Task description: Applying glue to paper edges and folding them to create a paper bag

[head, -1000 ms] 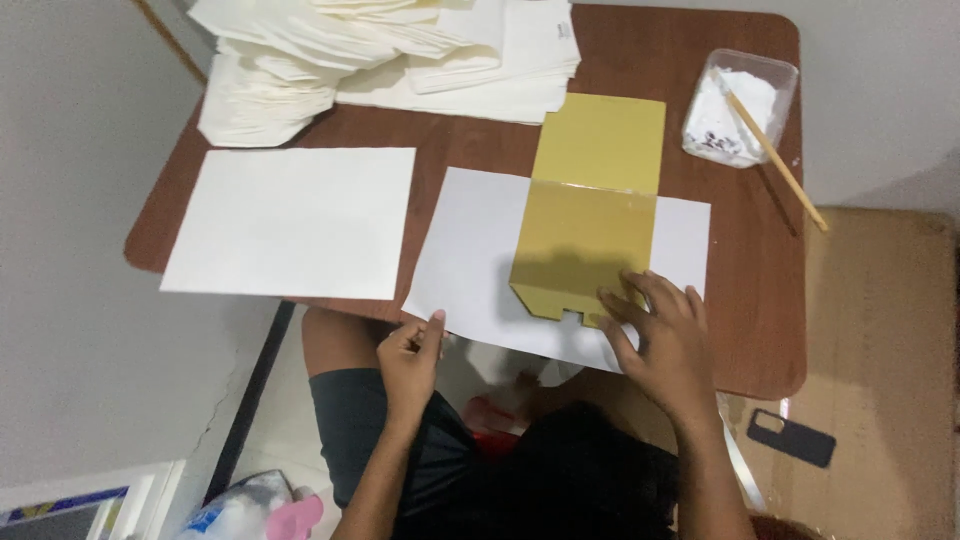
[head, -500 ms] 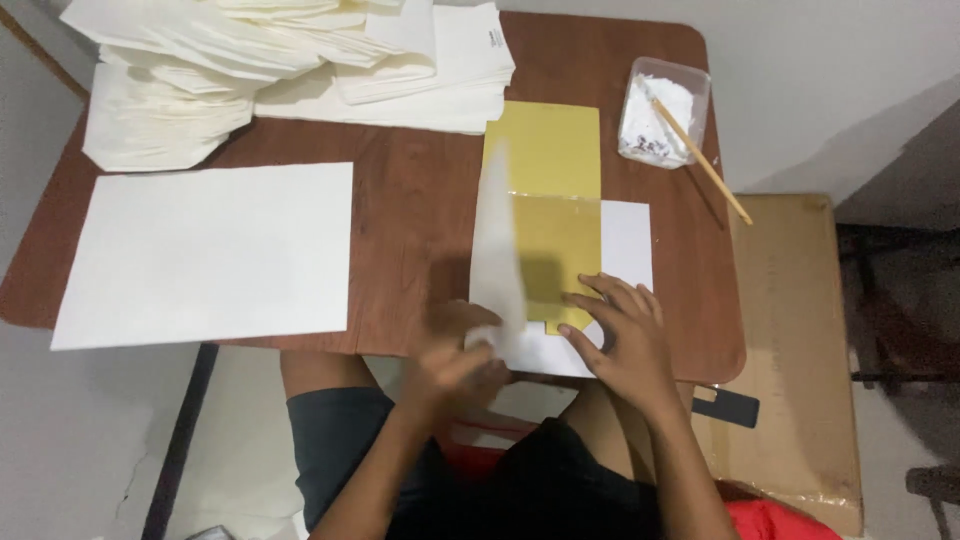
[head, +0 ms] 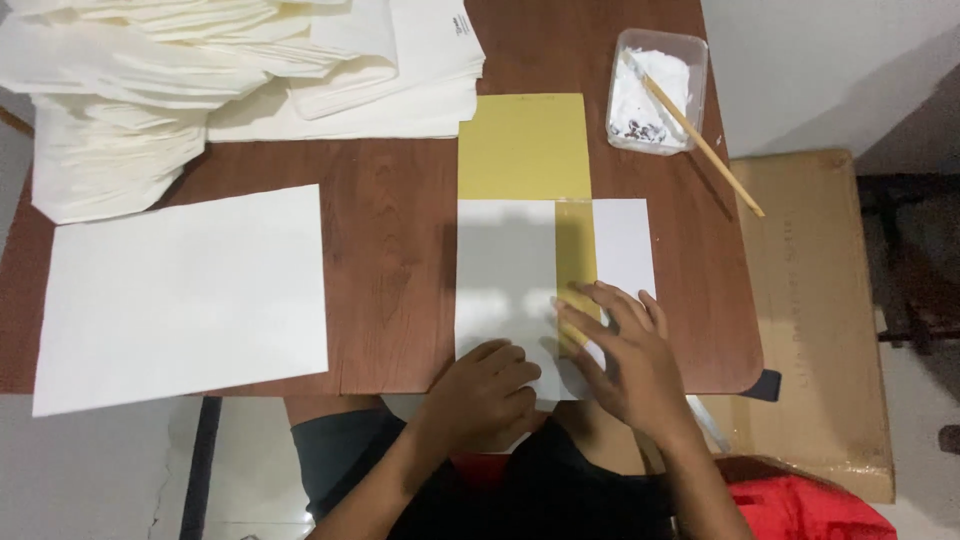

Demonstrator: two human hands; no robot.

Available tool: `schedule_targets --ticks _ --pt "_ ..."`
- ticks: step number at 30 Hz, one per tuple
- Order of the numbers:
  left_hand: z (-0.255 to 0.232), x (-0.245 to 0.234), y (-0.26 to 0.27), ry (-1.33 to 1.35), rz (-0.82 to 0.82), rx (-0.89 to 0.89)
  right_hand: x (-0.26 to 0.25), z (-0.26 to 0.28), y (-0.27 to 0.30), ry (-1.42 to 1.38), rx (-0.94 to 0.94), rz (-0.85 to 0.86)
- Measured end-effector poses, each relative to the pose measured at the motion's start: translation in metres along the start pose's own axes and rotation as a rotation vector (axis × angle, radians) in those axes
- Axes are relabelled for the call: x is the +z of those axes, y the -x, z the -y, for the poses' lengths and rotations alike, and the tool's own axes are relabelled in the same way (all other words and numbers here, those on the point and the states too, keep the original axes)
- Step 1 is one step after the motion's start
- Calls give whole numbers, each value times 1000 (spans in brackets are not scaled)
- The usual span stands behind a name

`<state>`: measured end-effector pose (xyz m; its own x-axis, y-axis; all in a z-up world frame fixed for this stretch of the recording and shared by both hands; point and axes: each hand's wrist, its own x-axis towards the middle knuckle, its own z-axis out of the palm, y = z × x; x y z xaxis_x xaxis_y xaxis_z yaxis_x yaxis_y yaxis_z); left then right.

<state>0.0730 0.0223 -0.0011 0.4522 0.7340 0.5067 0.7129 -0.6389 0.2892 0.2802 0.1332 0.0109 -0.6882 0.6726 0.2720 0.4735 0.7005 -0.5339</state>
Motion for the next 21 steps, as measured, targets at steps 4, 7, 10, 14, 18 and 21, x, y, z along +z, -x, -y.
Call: schedule_targets --ticks 4,7,10,14,18,21 --pt "-6 -8 -7 8 -77 -25 2 1 -4 171 -59 4" --pt "-9 -11 -10 96 -107 -68 6 -1 -5 183 -12 11" --pt "-5 -7 -4 220 -71 -96 8 -3 -3 176 18 14" --pt "20 -38 -10 225 -108 -316 3 2 -7 70 138 89" --pt "76 -43 2 -126 78 -292 6 1 -4 86 119 53" --pt "83 -45 5 -121 331 -385 5 1 -4 112 118 62"
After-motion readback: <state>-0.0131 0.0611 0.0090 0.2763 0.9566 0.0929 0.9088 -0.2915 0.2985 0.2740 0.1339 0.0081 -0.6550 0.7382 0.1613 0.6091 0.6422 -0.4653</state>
